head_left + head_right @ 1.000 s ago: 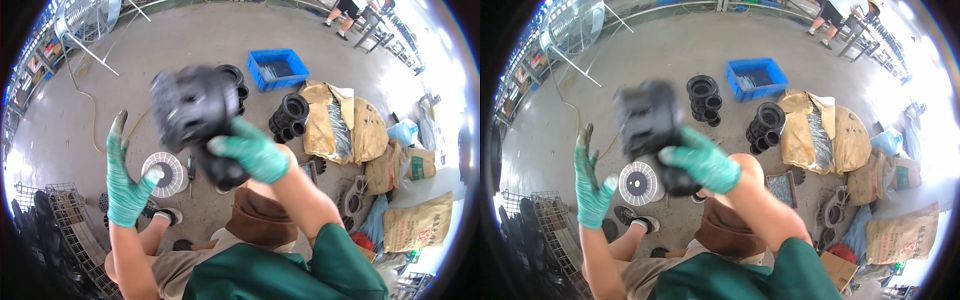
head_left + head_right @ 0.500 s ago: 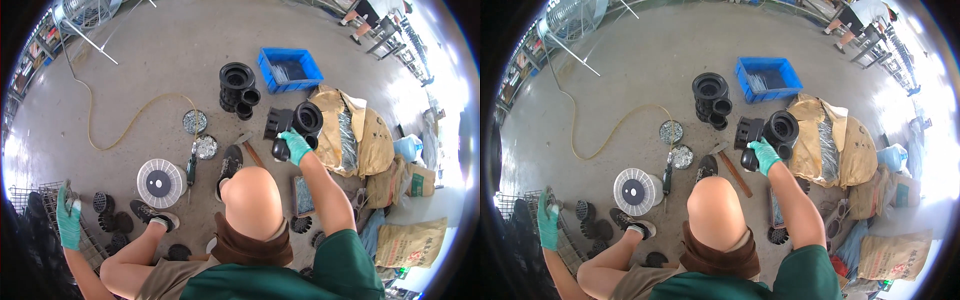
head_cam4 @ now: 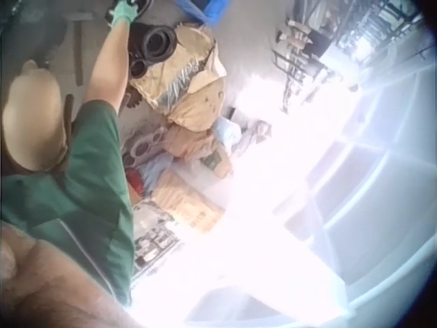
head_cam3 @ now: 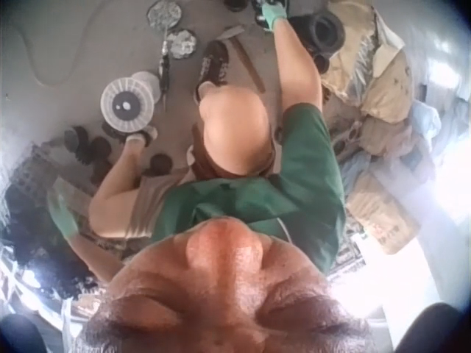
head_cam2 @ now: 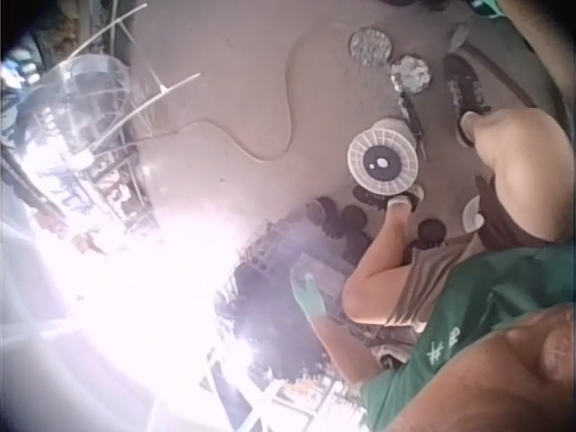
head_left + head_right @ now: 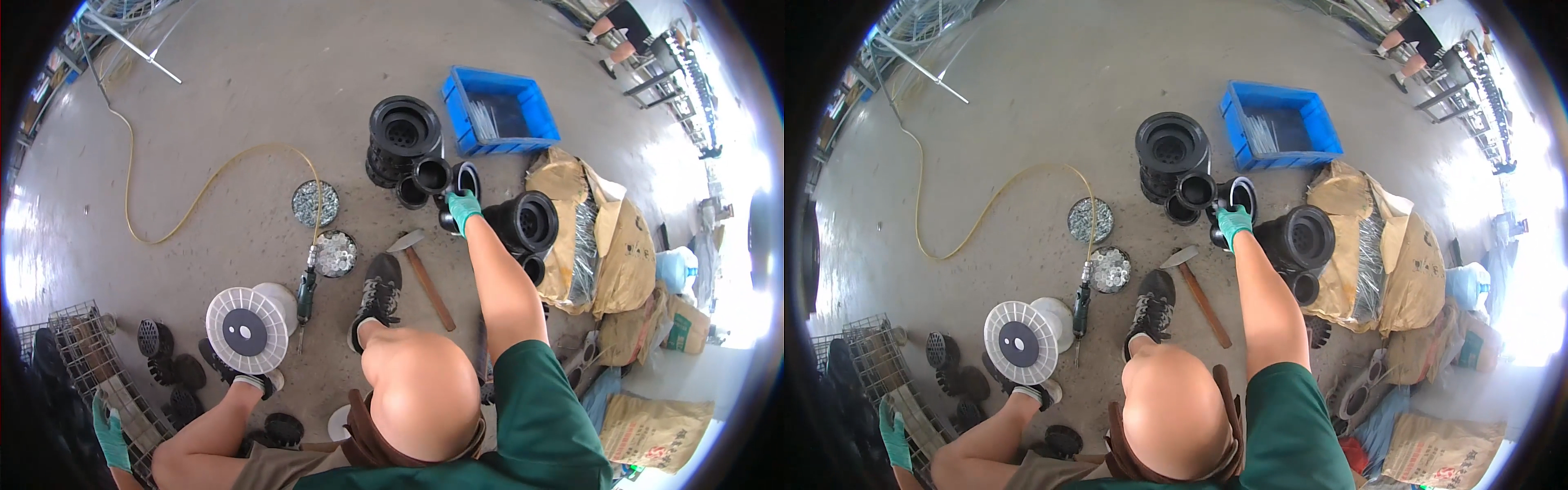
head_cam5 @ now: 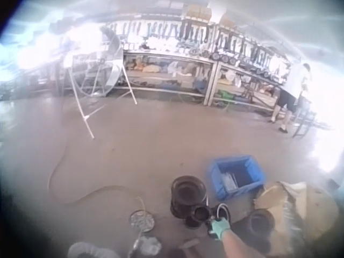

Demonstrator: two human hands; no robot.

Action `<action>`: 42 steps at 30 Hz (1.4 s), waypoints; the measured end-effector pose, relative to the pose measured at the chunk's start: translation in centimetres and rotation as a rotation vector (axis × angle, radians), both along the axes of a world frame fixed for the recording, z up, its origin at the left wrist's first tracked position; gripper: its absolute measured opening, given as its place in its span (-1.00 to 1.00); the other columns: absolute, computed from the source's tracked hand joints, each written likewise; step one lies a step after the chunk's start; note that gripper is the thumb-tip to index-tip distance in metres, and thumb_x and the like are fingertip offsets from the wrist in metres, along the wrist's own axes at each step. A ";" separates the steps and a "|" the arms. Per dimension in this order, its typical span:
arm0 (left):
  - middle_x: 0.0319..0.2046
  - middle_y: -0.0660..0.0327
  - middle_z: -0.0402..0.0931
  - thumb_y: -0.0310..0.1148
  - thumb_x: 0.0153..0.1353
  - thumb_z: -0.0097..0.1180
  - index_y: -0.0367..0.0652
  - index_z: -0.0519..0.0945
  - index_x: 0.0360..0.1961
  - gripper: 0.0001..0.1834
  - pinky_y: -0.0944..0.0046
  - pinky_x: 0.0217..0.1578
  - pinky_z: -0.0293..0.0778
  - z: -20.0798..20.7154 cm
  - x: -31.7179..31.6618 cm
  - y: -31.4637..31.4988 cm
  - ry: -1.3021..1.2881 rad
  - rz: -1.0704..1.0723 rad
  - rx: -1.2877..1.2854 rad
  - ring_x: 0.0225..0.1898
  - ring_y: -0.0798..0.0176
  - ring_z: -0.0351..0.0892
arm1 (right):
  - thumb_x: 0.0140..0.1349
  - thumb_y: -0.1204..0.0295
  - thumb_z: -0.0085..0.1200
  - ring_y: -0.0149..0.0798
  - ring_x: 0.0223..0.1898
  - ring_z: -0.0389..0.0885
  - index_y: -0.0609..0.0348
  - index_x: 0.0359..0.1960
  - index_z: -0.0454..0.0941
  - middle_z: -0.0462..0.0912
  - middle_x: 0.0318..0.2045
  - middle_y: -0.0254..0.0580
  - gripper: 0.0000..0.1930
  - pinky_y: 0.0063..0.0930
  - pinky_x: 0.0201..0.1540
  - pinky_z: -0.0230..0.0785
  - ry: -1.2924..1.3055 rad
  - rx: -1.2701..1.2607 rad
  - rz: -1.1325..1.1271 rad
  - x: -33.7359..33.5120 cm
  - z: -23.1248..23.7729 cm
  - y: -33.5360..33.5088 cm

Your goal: The person assembles a black plastic part by picking up a screw, placing it into the part, and securing it using a pneumatic screwdriver.

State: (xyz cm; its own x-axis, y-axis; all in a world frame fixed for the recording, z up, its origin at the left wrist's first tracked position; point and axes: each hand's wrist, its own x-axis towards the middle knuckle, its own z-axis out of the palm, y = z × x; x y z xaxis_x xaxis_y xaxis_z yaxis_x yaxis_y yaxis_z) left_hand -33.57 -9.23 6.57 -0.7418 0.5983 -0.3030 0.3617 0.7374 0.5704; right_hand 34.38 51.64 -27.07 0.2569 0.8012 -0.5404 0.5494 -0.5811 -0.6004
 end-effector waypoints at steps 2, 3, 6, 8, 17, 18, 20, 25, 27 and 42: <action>0.44 0.00 0.25 -0.17 0.41 0.09 -0.31 0.30 0.42 -0.34 0.08 0.41 0.16 0.3 0.5 -1.8 -0.023 0.064 -0.024 0.43 0.01 0.23 | 0.18 0.16 0.23 0.10 0.23 0.53 0.03 0.29 0.45 0.50 0.24 0.03 -0.38 -0.11 0.23 0.42 -0.414 0.021 0.174 -2.4 -0.7 0.0; 0.44 -0.02 0.25 -0.14 0.40 0.11 -0.32 0.30 0.42 -0.32 0.07 0.41 0.17 0.1 0.7 -2.3 -0.043 0.088 -0.031 0.43 0.00 0.23 | 0.17 0.14 0.23 0.15 0.31 0.44 -0.07 0.31 0.44 0.36 0.35 -0.01 -0.36 -0.04 0.29 0.38 -0.475 -0.077 0.226 -2.6 -0.3 0.0; 0.44 -0.05 0.23 -0.05 0.37 0.16 -0.34 0.30 0.41 -0.25 0.04 0.40 0.18 -1.6 1.7 -3.5 -0.118 0.139 -0.021 0.42 -0.05 0.23 | 0.23 0.09 0.16 0.17 0.32 0.41 -0.19 0.36 0.39 0.37 0.37 -0.18 -0.38 -0.03 0.32 0.36 -0.617 -0.070 0.198 -1.8 -1.0 -1.4; 0.40 -0.04 0.28 -0.08 0.37 0.16 -0.33 0.33 0.39 -0.28 0.06 0.38 0.21 -3.2 2.4 -5.2 -0.112 0.135 -0.041 0.38 -0.02 0.28 | 0.28 0.11 0.08 0.15 0.34 0.38 -0.21 0.39 0.34 0.30 0.42 -0.29 -0.39 -0.01 0.34 0.34 -0.507 -0.064 -0.006 -2.6 -2.3 -1.1; 0.21 0.05 0.49 -0.22 0.36 0.20 -0.27 0.44 0.29 -0.45 0.16 0.26 0.36 -10.4 9.5 -11.5 -0.120 0.037 -0.147 0.21 0.15 0.46 | 0.37 0.27 0.08 -0.04 0.28 0.51 0.26 0.28 0.46 0.51 0.27 0.13 -0.50 -0.24 0.29 0.36 -0.253 0.317 0.662 0.0 0.3 -9.5; 0.18 0.06 0.51 -0.23 0.36 0.20 -0.27 0.46 0.28 -0.46 0.17 0.25 0.37 -11.4 10.3 -12.0 -0.137 0.043 -0.123 0.19 0.17 0.48 | 0.36 0.26 0.11 -0.06 0.27 0.50 0.20 0.40 0.30 0.47 0.31 0.05 -0.39 -0.20 0.27 0.40 -0.255 0.247 0.804 3.0 -1.0 -9.7; 0.14 0.08 0.56 -0.26 0.36 0.21 -0.26 0.48 0.25 -0.50 0.19 0.22 0.41 -11.8 13.4 -16.1 -0.146 0.113 -0.107 0.15 0.20 0.53 | 0.36 0.26 0.11 -0.05 0.26 0.50 0.21 0.39 0.31 0.48 0.30 0.05 -0.40 -0.20 0.26 0.40 -0.243 0.090 0.869 0.7 -2.7 -14.2; 0.04 0.12 0.66 -0.33 0.35 0.24 -0.24 0.53 0.21 -0.56 0.25 0.15 0.48 -17.2 19.8 -21.2 -0.243 0.296 0.058 0.06 0.29 0.61 | 0.36 0.25 0.11 -0.05 0.23 0.51 0.22 0.36 0.34 0.49 0.27 0.06 -0.42 -0.20 0.24 0.41 -0.271 -0.088 0.995 -5.3 -1.6 -23.2; 0.01 0.12 0.67 -0.34 0.35 0.24 -0.25 0.53 0.22 -0.55 0.27 0.12 0.50 -18.5 21.8 -22.4 -0.345 0.423 0.138 0.02 0.30 0.63 | 0.37 0.25 0.11 -0.04 0.22 0.52 0.23 0.34 0.34 0.50 0.26 0.06 -0.43 -0.19 0.23 0.41 -0.265 -0.100 1.058 -7.8 -0.7 -25.6; -0.10 0.05 0.70 -0.36 0.35 0.14 -0.19 0.60 0.14 -0.65 0.21 -0.07 0.55 -21.0 26.9 -28.0 -0.203 0.633 0.088 -0.14 0.18 0.68 | 0.37 0.22 0.11 -0.02 0.14 0.54 0.27 0.25 0.41 0.55 0.18 0.09 -0.49 -0.18 0.18 0.42 -0.206 -0.110 1.347 -21.8 1.4 -36.2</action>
